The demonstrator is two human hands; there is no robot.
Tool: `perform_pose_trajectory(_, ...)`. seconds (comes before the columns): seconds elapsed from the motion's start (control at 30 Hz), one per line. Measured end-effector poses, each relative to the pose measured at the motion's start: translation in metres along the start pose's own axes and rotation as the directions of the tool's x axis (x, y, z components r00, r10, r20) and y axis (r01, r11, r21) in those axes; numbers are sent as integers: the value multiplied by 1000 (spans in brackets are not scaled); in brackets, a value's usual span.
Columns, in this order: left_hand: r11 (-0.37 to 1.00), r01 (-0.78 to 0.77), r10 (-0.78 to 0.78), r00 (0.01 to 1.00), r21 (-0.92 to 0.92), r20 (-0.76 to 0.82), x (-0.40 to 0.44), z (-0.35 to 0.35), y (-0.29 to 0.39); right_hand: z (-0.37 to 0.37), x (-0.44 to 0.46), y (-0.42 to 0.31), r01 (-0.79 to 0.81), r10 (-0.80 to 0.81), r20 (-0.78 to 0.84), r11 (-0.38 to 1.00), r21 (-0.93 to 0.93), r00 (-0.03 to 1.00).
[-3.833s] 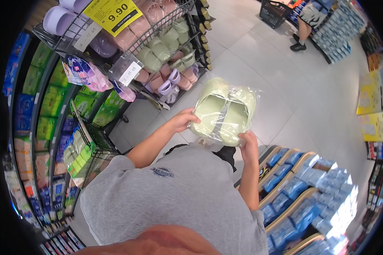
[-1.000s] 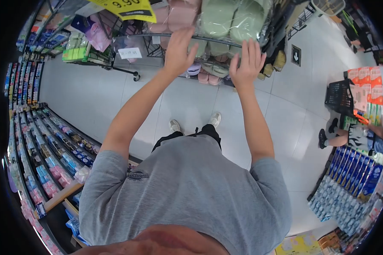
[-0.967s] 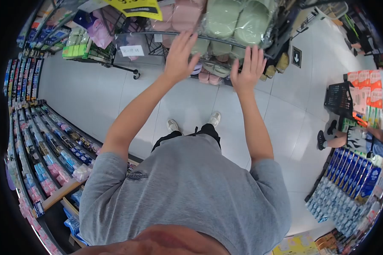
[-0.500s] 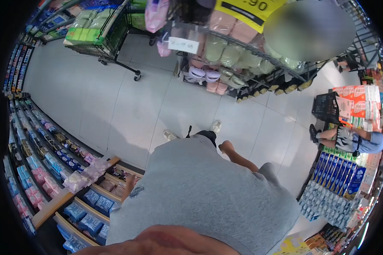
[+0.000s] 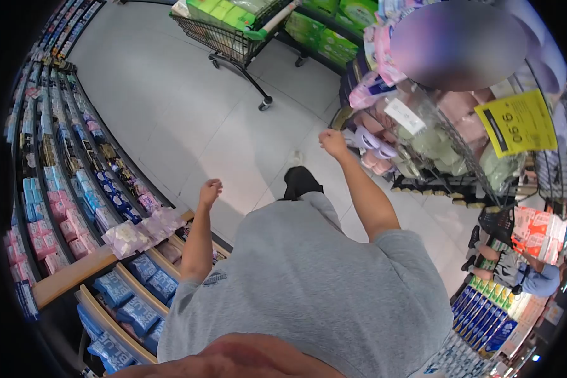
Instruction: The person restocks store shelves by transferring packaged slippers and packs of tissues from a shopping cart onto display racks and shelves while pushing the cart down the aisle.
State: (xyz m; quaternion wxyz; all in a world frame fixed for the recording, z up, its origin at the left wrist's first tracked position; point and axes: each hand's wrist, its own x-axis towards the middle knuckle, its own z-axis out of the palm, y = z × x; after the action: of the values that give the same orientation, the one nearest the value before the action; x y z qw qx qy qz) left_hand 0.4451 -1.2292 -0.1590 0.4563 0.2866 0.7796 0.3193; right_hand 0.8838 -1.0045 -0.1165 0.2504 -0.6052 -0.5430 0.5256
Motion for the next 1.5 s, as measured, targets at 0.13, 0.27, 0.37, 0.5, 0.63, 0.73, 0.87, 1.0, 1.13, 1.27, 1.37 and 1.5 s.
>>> perform_pose_trajectory(0.13, 994, -96, 99, 991, -45, 86, 49, 20, 81, 50, 50, 25, -26, 38, 158, 997, -74, 987)
perform_pose_trajectory(0.27, 998, -41, 46, 994, -56, 100, 99, 3, 47, 77, 101, 63, -118, 454, 341, 725, -679, 823)
perform_pose_trajectory(0.37, 942, 335, -334, 939, 3, 80, 101, -51, -2, 103, 147, 64, 74, 186, 267, 676, -734, 946)
perform_pose_trajectory(0.5, 591, 806, -806, 591, 23, -36, 116, -123, -21, 127, 230, -97, 192, -19, 297, 801, -567, 955)
perform_pose_trajectory(0.63, 752, 633, -655, 748, -185, -105, 189, -160, 5, 174, 315, -226, 365, -276, 449, 923, -123, 850)
perform_pose_trajectory(0.73, 878, 414, -455, 879, -241, -146, 270, -150, 106, 198, 349, -338, 266, -238, 499, 964, 15, 833)
perform_pose_trajectory(0.87, 912, 198, -248, 964, -359, -99, 388, -144, 232, 238, 384, -420, 198, -299, 520, 950, 242, 800)
perform_pose_trajectory(1.0, 977, -129, 121, 991, -170, -60, 523, -185, 374, 274, 421, -481, 45, -280, 548, 914, 403, 788)
perform_pose_trajectory(1.13, 856, -504, 497, 863, -115, -85, 666, -218, 538, 319, 468, -525, -141, -233, 548, 820, 555, 803)
perform_pose_trajectory(1.27, 724, -687, 679, 725, 59, 116, 782, -188, 673, 366, 519, -575, -96, -201, 395, 782, 615, 897)
perform_pose_trajectory(1.37, 611, -772, 716, 633, 173, 295, 852, -139, 727, 401, 553, -590, 2, -179, 244, 809, 588, 953)
perform_pose_trajectory(1.5, 479, -842, 710, 539, 249, 453, 895, -98, 747, 444, 605, -577, -99, -51, 245, 821, 563, 968)
